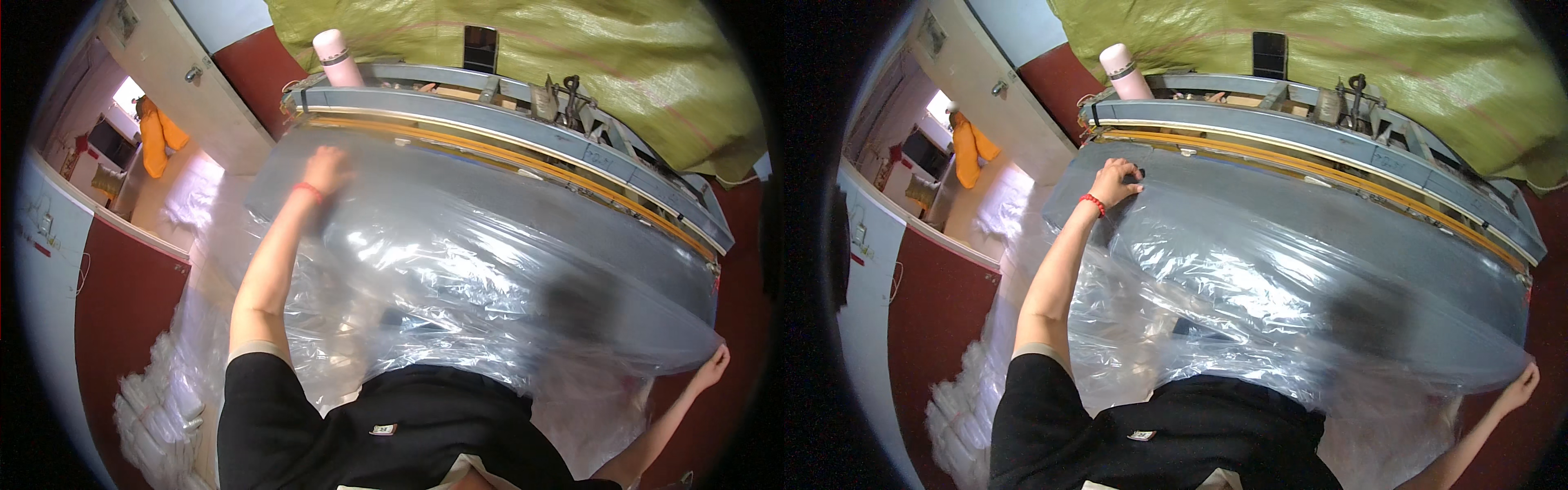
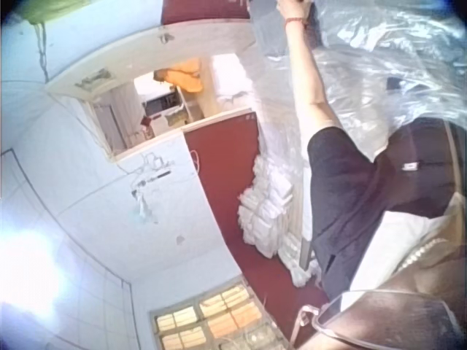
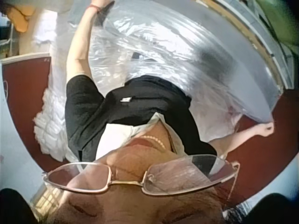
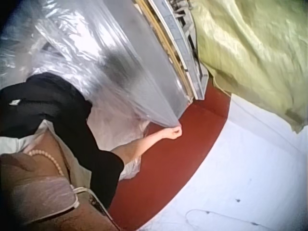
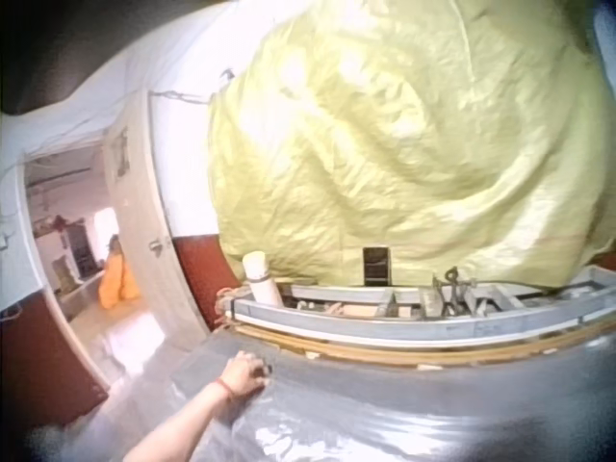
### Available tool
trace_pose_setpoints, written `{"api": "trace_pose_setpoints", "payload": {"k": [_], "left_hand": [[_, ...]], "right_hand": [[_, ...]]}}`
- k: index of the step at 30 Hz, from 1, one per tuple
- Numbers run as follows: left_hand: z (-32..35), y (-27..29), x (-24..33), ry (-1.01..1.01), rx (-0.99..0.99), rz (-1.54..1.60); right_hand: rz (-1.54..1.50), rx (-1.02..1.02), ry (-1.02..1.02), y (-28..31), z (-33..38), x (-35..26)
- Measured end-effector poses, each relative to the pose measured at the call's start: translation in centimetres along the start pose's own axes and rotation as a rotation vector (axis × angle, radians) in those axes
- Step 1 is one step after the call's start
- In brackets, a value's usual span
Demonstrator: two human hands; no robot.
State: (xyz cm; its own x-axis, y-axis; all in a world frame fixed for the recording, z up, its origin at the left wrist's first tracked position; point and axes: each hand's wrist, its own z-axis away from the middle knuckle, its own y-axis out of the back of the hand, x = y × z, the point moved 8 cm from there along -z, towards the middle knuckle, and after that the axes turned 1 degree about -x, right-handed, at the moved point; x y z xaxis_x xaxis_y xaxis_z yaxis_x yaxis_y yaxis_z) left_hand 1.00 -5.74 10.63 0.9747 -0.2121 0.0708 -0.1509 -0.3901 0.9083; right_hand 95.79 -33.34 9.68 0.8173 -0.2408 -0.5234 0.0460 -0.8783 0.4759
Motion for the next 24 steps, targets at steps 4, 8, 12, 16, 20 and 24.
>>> {"api": "trace_pose_setpoints", "payload": {"k": [4,8,12,16,20,24], "left_hand": [[-0.3,-3.1,-0.4,0.148,-0.436,0.501],[-3.6,2.4,2.8,0.031,-0.52,0.739],[-6.3,8.8,5.0,0.356,0.111,1.318],[-4.4,4.4,-5.8,0.344,0.4,0.787],[-2.6,-8.4,-8.3,0.633,0.465,1.022],[-5.1,-10.7,-12.4,0.481,0.413,1.141]], "right_hand": [[0.063,0.013,0.007,-1.5,0.1,4.5],[0.031,0.033,-0.315,-2.3,-2.1,8.4],[-0.022,0.072,-0.305,-5.0,-6.4,3.0],[-0.005,0.178,-0.028,-13.0,-5.3,-4.0],[-0.334,-0.028,-0.224,-20.4,-3.6,-2.9],[-0.515,-0.033,-0.226,-22.5,-4.5,-5.1]]}}
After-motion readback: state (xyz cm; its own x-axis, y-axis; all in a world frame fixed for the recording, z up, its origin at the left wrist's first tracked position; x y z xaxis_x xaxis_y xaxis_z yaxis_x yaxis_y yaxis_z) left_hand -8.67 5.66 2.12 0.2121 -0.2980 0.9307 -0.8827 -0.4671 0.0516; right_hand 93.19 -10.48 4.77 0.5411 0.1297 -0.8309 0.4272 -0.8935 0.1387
